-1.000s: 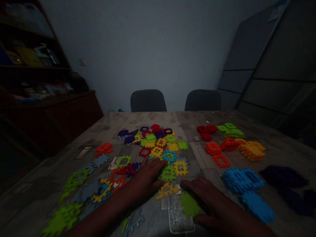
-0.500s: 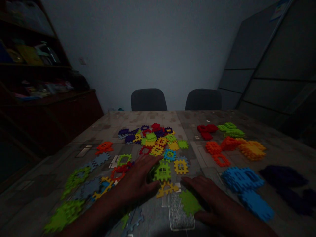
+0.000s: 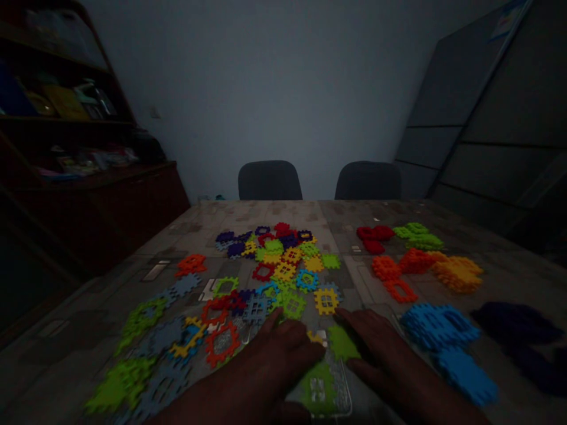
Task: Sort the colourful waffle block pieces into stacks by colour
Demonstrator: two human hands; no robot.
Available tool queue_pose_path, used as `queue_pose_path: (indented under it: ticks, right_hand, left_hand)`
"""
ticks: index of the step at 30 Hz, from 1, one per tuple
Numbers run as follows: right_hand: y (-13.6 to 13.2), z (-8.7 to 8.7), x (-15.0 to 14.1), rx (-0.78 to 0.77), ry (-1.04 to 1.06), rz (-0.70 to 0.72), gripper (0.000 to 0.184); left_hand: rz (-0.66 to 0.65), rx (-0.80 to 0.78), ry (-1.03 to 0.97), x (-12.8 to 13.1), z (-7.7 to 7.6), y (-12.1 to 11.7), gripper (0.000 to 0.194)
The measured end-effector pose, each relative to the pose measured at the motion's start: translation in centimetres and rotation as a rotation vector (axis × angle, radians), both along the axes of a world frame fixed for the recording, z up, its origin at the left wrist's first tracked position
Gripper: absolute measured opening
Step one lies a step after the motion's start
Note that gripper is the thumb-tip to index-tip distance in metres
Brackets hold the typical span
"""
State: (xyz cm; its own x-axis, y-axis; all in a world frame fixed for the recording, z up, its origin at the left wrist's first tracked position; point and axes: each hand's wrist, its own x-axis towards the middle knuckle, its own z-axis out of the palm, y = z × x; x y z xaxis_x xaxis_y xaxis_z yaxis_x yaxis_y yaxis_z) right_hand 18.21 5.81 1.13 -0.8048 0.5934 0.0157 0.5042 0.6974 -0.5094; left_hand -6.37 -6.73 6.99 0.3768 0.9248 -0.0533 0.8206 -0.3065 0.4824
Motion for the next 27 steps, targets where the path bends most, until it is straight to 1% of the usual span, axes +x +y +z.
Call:
queue_pose_path:
  ticks: [3,4,5,7,9,10,13,15,17,18,20,23,27]
  right_hand:
    - [0.1,-0.2,0.0,0.006,-0.029,-0.023,0.062]
    - [0.1,-0.2,0.0,0.002,-0.036,-0.029,0.061]
    - [0.2,-0.3,0.0,-0.003,-0.041,-0.031,0.061]
    - [0.2,-0.3,0.0,-0.003,-0.043,-0.032,0.060]
    - [0.1,-0.4,0.0,0.002,-0.056,-0.030,0.059]
    - [0.1,-0.3,-0.1,0.007,-0.061,-0.032,0.059]
    - [0.1,-0.3,-0.2,0.009,-0.058,-0.028,0.060]
    - [0.1,-0.4,-0.1,0.010,-0.033,-0.019,0.061]
    - [0.2,-0.7,0.0,0.022,-0.019,-0.004,0.063]
    - [0.2,-0.8,0.0,0.038,-0.014,0.000,0.062]
    - [0.2,-1.0,0.1,0.071,-0.008,0.003,0.061]
    - [0.1,-0.9,0.1,0.094,-0.006,0.002,0.060]
    - [0.0,-0.1,0.0,0.065,-0.031,0.010,0.060]
  left_hand:
    - [0.091,0.095,0.017,-2.4,-0.2,1.0,0.035]
    - [0.128,0.126,0.029,-3.4,-0.5,1.3,0.032]
    - [0.162,0.139,0.046,-4.3,-0.9,1.6,0.034]
    - [0.228,0.128,0.086,-5.6,-1.8,2.1,0.055]
    - [0.275,0.121,0.128,-6.1,-2.6,2.3,0.071]
    - [0.286,0.125,0.148,-6.1,-2.8,2.3,0.073]
    - [0.276,0.128,0.190,-5.6,-2.8,2.4,0.063]
    - [0.250,0.152,0.180,-5.5,-2.7,2.5,0.047]
    - [0.210,0.215,0.126,-5.8,-2.9,2.8,0.031]
    - [0.189,0.248,0.094,-6.0,-3.1,3.0,0.027]
    - [0.147,0.290,0.036,-6.5,-3.5,3.4,0.027]
    - [0.116,0.307,-0.020,-7.0,-4.0,3.8,0.028]
    - [0.074,0.293,-0.104,-7.6,-3.5,3.6,0.033]
